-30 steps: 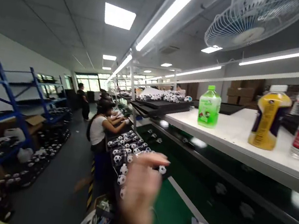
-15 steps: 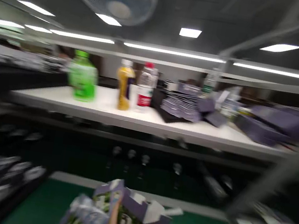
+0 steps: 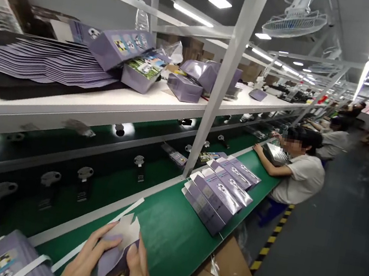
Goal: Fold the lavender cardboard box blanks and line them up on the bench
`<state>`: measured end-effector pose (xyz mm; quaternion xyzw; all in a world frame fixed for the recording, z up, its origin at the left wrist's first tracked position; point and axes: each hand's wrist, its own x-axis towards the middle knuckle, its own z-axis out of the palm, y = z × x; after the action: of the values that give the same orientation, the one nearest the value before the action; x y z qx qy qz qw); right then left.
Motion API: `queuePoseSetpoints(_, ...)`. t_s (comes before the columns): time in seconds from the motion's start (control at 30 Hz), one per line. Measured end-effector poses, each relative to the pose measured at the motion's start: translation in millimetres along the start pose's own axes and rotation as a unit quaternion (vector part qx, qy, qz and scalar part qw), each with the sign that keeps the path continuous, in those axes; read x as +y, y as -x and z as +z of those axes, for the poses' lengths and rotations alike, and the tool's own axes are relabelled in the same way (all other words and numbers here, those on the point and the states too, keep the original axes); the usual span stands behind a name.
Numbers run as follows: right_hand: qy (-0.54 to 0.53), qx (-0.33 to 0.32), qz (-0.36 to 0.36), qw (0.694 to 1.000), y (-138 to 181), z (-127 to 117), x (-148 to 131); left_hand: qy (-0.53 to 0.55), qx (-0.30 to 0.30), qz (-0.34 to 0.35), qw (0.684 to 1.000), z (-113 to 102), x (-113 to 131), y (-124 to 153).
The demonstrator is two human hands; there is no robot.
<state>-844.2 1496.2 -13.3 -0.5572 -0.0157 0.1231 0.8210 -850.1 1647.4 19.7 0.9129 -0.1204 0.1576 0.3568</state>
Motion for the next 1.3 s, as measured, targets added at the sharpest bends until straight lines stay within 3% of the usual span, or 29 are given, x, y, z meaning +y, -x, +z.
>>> queuePoseSetpoints(0.23,-0.029,-0.046,-0.005,0.999,-21.3,-3.7,-25.4,-0.028,-0.02,-0.014,0.999,8.2,6.6,-13.0)
queuePoseSetpoints(0.37,-0.045,0.009,-0.006,0.999,-25.2,6.7,-19.2,0.015,-0.031,0.038,0.999,-0.9,7.5,-16.3)
queuePoseSetpoints(0.47,0.005,-0.044,-0.1,0.994,-20.5,5.5,-16.5,0.082,-0.066,0.033,0.994,-17.5,12.1,-20.1)
queuePoseSetpoints(0.6,0.17,-0.19,-0.229,0.939,-22.1,0.6,-25.5,0.205,-0.064,-0.079,0.974,-39.2,18.6,-15.8)
queuePoseSetpoints(0.67,0.199,-0.196,-0.274,0.92,-27.1,3.7,-29.4,0.225,-0.047,-0.102,0.968,-44.3,18.5,-11.0)
queuePoseSetpoints(0.83,0.211,-0.164,-0.354,0.896,-37.6,19.1,-25.0,0.24,-0.027,-0.074,0.967,-48.8,10.4,-1.7)
queuePoseSetpoints(1.1,0.217,-0.227,-0.373,0.873,-47.2,32.9,-13.0,0.25,-0.011,-0.089,0.964,-59.5,-5.3,11.7)
queuePoseSetpoints(1.17,0.223,-0.261,-0.338,0.876,-46.0,34.1,-14.9,0.246,-0.004,-0.083,0.966,-61.9,-7.4,16.7)
queuePoseSetpoints(1.3,0.292,-0.368,-0.185,0.863,-40.5,29.1,-26.6,0.254,0.005,-0.105,0.961,-64.0,-7.5,32.4)
